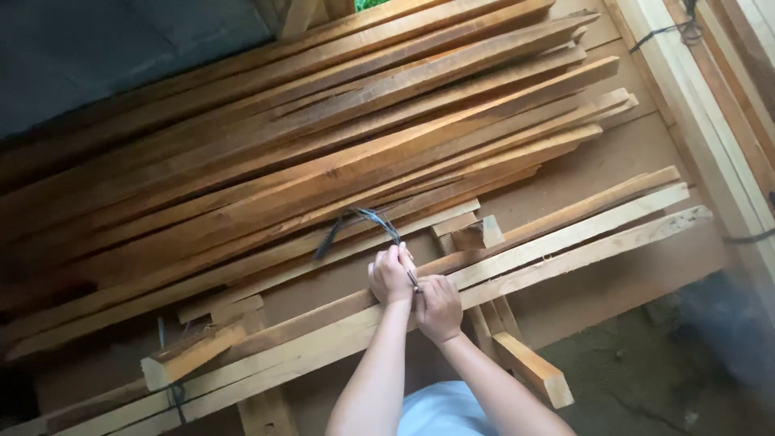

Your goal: The person ties a bundle of wooden planks together using a black strap. They wrap the strap around the planks, pull it tight, and secure it with a knot. The person then lifts the tied bundle and places it on a stack of other planks.

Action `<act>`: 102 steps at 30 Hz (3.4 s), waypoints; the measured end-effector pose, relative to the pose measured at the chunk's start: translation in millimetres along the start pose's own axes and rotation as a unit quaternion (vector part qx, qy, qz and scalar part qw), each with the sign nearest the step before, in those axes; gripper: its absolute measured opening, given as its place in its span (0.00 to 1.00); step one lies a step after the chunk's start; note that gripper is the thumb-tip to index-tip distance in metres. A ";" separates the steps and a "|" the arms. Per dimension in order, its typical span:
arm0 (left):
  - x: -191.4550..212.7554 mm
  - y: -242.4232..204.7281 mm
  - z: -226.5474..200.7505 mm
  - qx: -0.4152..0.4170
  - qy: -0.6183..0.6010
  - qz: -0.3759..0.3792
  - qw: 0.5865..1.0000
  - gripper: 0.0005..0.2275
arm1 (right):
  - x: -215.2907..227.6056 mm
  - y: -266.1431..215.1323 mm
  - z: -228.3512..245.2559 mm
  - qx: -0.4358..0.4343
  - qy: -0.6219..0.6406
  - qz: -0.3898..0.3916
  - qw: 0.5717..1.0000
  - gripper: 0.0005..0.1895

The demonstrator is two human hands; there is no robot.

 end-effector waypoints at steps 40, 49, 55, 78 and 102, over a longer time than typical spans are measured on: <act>9.1 13.7 14.0 0.082 0.018 0.379 0.922 0.19 | 11.0 7.1 11.6 -0.009 -0.077 -0.059 0.995 0.09; -78.9 38.1 43.5 0.181 -0.231 0.434 0.852 0.18 | 9.1 7.4 10.8 0.003 -0.076 -0.080 0.994 0.12; -157.5 30.2 90.4 0.338 -0.207 0.370 0.840 0.14 | 11.9 7.2 9.8 -0.008 -0.052 -0.059 0.997 0.12; -179.0 30.2 112.1 0.375 -0.298 0.253 0.841 0.09 | -14.2 -9.6 -11.5 -0.159 0.211 0.063 0.962 0.13; -179.7 24.4 111.6 0.385 -0.237 0.273 0.849 0.11 | 18.8 8.9 7.5 -0.027 0.206 0.105 0.972 0.09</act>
Point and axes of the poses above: each hand's wrist, its own y-axis towards the middle knuckle, its own x-axis out of the back of the hand, z = x × y, the point moved 3 cm from there along y, towards the middle knuckle, and after that the axes turned 1 degree about -y, right-handed, at the moved point
